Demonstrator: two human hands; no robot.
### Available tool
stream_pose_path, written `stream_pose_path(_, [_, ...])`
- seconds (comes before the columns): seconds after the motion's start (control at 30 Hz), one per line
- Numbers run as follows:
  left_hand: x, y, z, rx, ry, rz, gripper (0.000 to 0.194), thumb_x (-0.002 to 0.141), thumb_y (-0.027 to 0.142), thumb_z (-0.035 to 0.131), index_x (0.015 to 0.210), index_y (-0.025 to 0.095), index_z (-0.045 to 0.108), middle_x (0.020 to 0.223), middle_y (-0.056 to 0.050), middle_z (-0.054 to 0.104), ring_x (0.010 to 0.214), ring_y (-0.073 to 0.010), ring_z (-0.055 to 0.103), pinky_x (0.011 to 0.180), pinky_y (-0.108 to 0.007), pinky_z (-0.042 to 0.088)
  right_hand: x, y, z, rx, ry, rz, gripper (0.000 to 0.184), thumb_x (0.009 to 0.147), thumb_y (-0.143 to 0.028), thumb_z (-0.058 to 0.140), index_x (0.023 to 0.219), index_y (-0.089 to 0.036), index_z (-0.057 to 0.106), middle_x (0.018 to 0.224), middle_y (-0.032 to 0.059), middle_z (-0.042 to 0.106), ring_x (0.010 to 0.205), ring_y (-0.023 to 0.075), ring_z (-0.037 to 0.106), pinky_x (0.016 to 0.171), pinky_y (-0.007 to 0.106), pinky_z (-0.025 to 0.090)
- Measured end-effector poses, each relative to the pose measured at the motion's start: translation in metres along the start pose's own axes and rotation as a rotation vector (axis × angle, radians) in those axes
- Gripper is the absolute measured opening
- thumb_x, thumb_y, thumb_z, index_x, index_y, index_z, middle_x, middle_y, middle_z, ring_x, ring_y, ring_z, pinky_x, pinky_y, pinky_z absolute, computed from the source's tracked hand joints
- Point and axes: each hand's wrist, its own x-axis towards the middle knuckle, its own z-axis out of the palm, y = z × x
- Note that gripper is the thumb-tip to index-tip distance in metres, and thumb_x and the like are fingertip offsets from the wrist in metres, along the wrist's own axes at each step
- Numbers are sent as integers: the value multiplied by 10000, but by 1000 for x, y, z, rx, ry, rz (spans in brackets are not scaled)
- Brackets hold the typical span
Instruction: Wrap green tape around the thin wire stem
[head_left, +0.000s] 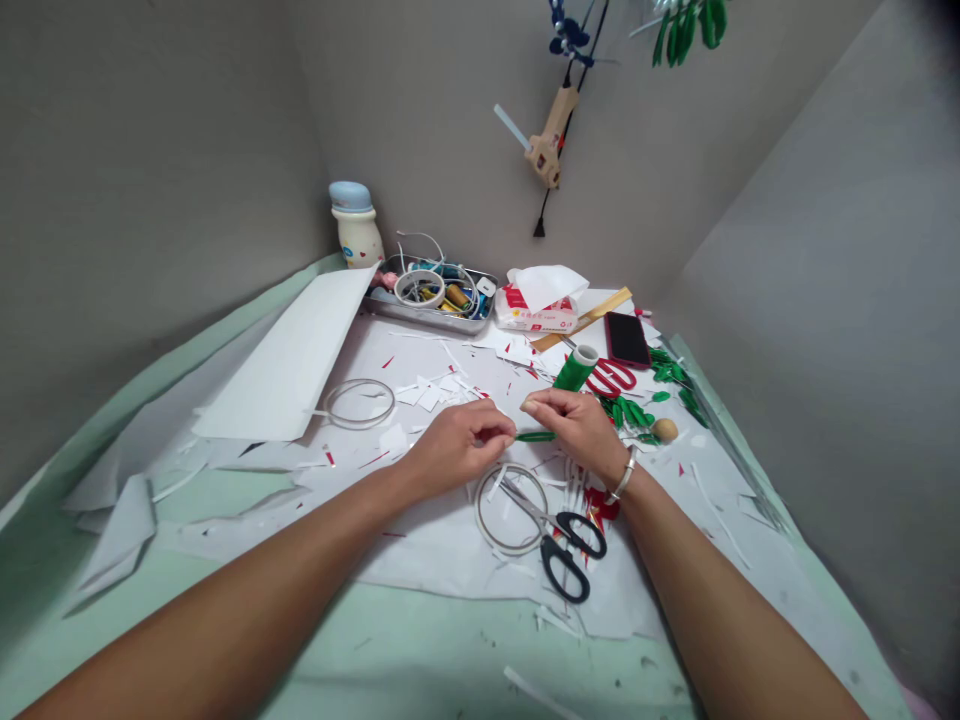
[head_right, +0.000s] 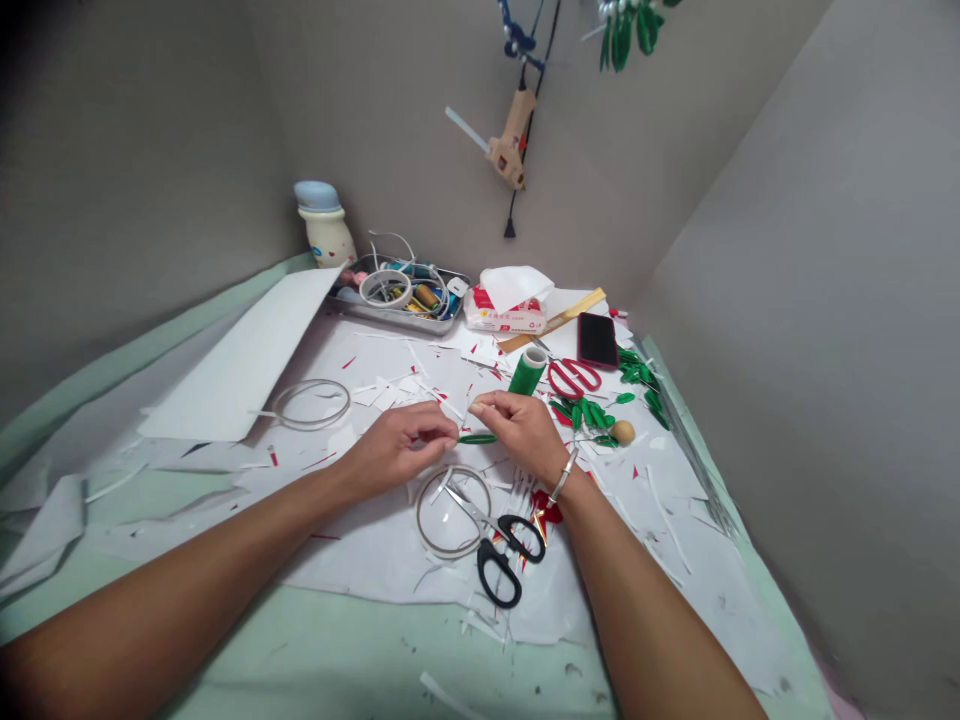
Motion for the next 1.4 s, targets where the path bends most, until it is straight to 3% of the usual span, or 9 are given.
stream_pose_path(0.17, [3,2,-6,-167,154,-141,165,807,277,535,819,166,657,829,-29,640,771,-145,568,716,-263,430,-2,-2,6,-4,-106,-27,212,852,-314,546,824,-178,706,781,9,702,684,133,599,625,220,435])
stream_pose_path(0.33, [4,-5,-3,-45,269,-248,145,793,246,525,810,167,645,787,-17,642,657,-126,535,629,-252,418,-12,-16,16,-172,-225,-210,190,865,-238,522,883,-214,709,833,5,726,716,130,635,665,220,443])
stream_pose_path(0.5, [0,-8,2,237,155,-135,138,781,182,504,767,171,642,764,-18,600,672,-131,518,612,-244,379,-12,-17,14,-218,-136,-308,184,867,-264,535,897,-213,709,890,33,729,797,156,652,732,241,460])
stream_pose_path(0.63, [-2,-4,4,255,31,-3,158,787,165,497,777,183,654,731,-12,575,681,-130,508,615,-243,362,-7,-11,6,-134,-56,-177,219,872,-321,527,852,-196,705,772,18,704,676,139,610,641,234,443])
stream_pose_path(0.8, [1,-3,0,-100,8,-66,147,790,224,539,816,178,676,794,-20,604,713,-128,538,673,-250,410,1,1,0,63,-91,48,246,828,-375,561,791,-166,686,734,6,661,655,127,555,611,232,423])
stream_pose_path(1.0, [7,-7,-4,-761,175,-365,114,721,266,638,755,159,616,734,0,615,650,-106,543,633,-238,420,-3,-5,8,217,-283,134,235,850,-362,525,826,-165,651,567,-46,547,500,77,436,501,198,359])
stream_pose_path(1.1, [9,-7,-5,-1055,219,-440,108,701,213,650,722,140,572,816,-27,653,636,-83,559,612,-219,422,-6,-12,14,355,-359,165,216,860,-311,495,903,-154,637,632,-23,595,508,69,462,503,191,384])
stream_pose_path(1.23, [10,-10,-6,-1183,234,-485,79,707,144,638,744,127,570,823,-25,646,657,-74,580,608,-200,428,-8,-17,17,540,-402,208,238,840,-232,446,955,-146,636,749,23,660,558,83,569,538,214,464])
stream_pose_path(1.4, [9,-12,-1,-1225,242,-505,47,716,111,614,731,121,570,774,-15,631,629,-67,565,622,-203,441,-9,-16,19,469,-349,181,197,816,-210,492,863,-138,668,633,6,646,538,94,611,525,214,497])
